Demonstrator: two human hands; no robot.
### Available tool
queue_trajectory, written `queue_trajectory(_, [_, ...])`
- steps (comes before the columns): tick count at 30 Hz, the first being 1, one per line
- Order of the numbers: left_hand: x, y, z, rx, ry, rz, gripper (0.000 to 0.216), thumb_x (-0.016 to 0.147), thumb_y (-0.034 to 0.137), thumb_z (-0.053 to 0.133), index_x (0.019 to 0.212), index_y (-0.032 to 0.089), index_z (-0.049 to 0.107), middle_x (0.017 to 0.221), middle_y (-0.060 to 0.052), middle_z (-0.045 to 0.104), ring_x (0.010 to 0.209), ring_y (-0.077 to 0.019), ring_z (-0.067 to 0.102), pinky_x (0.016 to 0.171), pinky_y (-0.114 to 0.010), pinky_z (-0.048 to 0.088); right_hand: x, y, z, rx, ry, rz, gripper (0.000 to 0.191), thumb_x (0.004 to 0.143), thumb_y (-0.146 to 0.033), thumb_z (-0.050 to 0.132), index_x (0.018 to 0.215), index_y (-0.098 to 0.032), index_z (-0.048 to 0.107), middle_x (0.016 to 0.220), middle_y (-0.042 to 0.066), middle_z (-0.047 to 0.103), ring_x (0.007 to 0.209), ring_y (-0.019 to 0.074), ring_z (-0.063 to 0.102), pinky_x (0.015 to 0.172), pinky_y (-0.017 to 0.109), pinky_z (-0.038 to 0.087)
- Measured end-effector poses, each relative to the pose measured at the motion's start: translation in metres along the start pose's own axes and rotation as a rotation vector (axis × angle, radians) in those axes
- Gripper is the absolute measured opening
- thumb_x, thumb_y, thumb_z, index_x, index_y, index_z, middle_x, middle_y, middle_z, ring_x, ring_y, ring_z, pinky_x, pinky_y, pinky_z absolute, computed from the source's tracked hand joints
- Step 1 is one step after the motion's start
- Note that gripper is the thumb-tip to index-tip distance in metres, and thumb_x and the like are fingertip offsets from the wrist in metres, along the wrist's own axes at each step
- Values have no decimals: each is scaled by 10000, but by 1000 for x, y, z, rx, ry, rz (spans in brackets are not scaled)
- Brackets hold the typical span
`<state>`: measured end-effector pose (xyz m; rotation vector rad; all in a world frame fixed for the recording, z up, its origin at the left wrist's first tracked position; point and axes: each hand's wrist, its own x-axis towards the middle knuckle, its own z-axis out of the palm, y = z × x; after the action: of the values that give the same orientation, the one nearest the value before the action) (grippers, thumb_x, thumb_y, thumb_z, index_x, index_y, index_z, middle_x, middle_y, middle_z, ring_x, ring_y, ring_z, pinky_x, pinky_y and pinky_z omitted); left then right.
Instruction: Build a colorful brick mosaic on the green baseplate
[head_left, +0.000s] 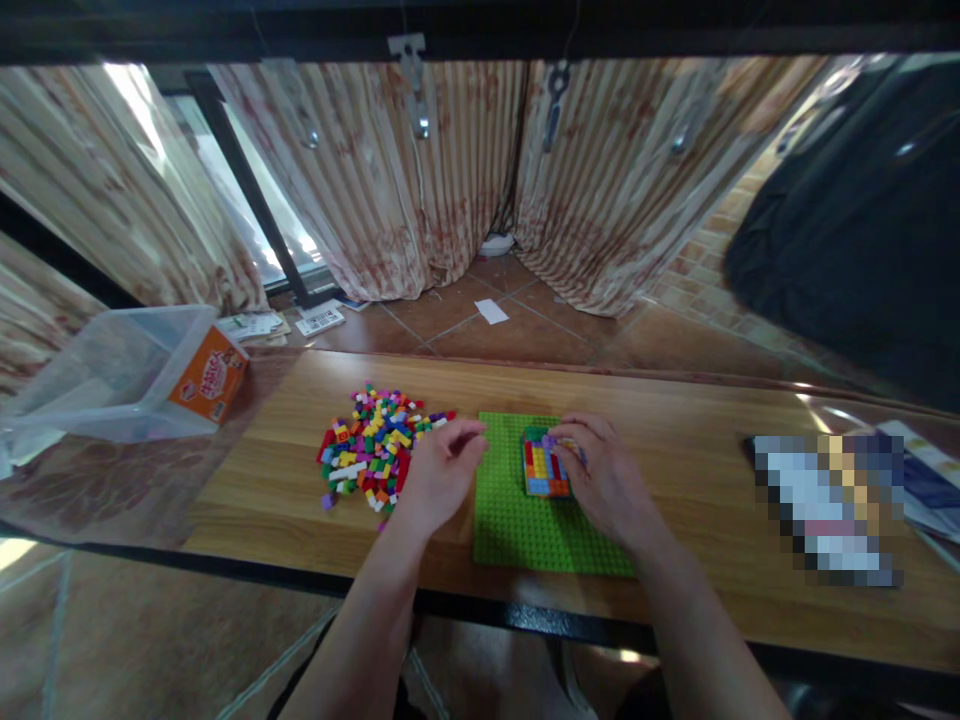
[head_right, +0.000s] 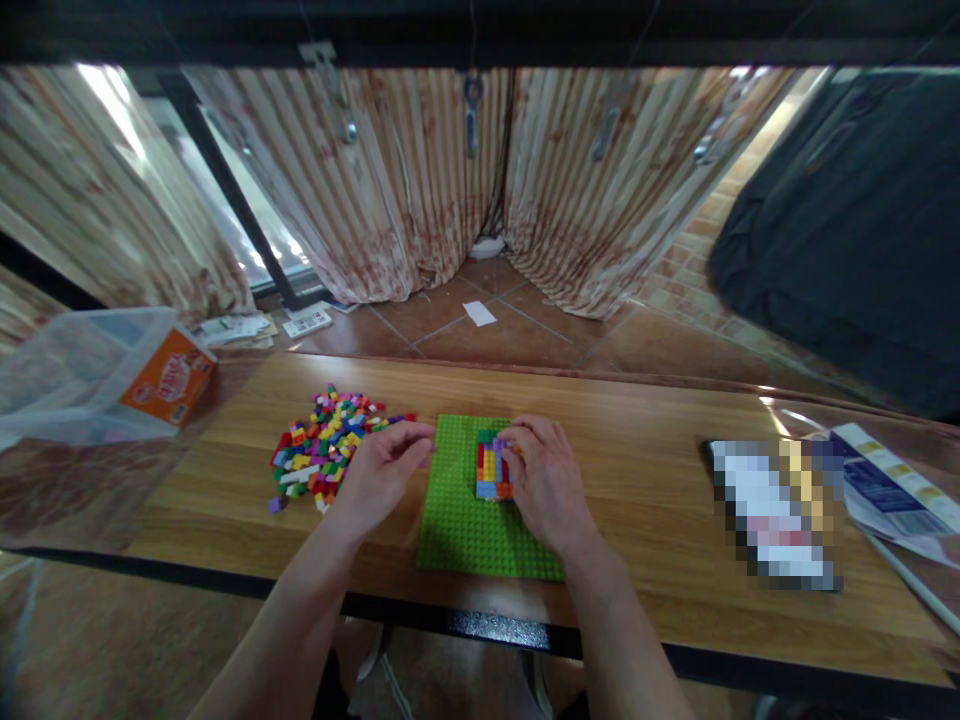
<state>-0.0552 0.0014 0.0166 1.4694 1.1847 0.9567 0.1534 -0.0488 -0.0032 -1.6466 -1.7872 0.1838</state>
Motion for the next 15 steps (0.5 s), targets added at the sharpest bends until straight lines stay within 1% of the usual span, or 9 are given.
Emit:
queue_trajectory(3, [-6, -2, 16, 72, -131, 23, 246, 808, 209, 586, 997, 156, 733, 727, -33, 698, 628, -151, 602, 608, -261, 464, 0, -1, 3, -19, -16, -1, 208, 919, -247, 493, 963, -214, 694, 1124, 102, 620, 1096, 257, 550, 963, 459, 463])
queue_trajectory(7, [-12, -3, 31, 145, -255, 27, 353, 847, 221, 529, 1151, 148, 693, 704, -35, 695, 610, -165, 605, 607, -278, 466, 0, 0, 5, -28, -9, 7, 195, 895, -240, 517, 962, -222, 699, 1132, 104, 623, 1109, 267, 554, 968, 476, 463])
queue_trajectory(10, [-13, -4, 36, 211, -284, 48, 390, 852, 229, 521, 1195, 131, 679, 672, -36, 678, 580, -172, 583, 583, -285, 452, -1, 0, 5, 2, 45, 51, 196, 881, -258, 534, 986, -212, 693, 1147, 113, 619, 1110, 268, 563, 979, 477, 459])
queue_trajectory(13, [-14, -5, 39, 266, -276, 83, 393, 854, 245, 535, 1208, 152, 679, 653, -30, 673, 543, -168, 554, 577, -288, 446, 0, 0, 4, 66, 103, 103, 207, 873, -291, 539, 997, -213, 685, 1129, 115, 630, 1093, 265, 581, 971, 473, 464])
queue_trajectory(15, [-14, -5, 39, 295, -272, 97, 403, 857, 256, 540, 1225, 161, 671, 648, -29, 672, 530, -168, 549, 582, -292, 449, 0, 1, 2, 99, 140, 148, 220, 868, -297, 528, 998, -210, 682, 1093, 115, 648, 1061, 264, 598, 940, 472, 478])
